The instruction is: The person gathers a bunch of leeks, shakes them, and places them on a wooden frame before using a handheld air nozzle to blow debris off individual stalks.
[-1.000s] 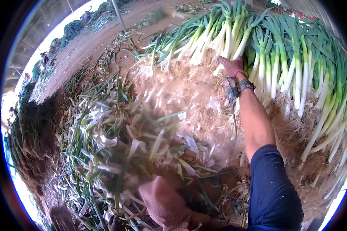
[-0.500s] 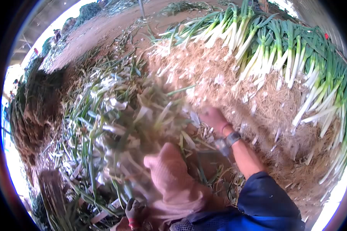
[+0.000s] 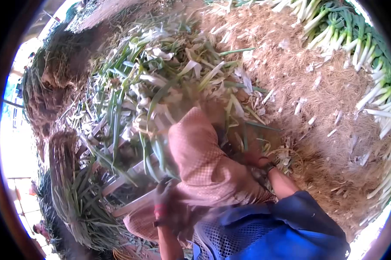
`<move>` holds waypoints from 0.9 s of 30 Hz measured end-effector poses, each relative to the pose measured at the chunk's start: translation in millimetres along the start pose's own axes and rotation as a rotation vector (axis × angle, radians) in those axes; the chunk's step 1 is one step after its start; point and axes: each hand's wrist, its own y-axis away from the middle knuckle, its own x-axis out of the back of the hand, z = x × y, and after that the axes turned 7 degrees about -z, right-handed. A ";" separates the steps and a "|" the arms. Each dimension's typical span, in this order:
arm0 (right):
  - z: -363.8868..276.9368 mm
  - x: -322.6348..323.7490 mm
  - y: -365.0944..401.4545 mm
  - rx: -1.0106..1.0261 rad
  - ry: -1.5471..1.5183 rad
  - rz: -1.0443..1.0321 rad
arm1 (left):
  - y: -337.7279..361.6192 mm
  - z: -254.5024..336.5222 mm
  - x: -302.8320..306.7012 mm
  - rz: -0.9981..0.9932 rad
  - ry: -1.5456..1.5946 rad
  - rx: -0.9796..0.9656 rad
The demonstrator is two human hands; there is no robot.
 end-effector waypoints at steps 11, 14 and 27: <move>66.2 -20.3 -5.1 -0.126 -0.280 -0.027 | -91.2 47.6 45.2 0.700 -0.809 -0.120; 32.5 26.6 -5.0 -0.521 -0.757 -0.179 | -113.2 67.9 73.2 0.893 -0.871 0.136; 77.0 14.3 -94.8 -0.290 0.047 -0.190 | -165.3 90.3 -41.6 0.361 -0.967 0.114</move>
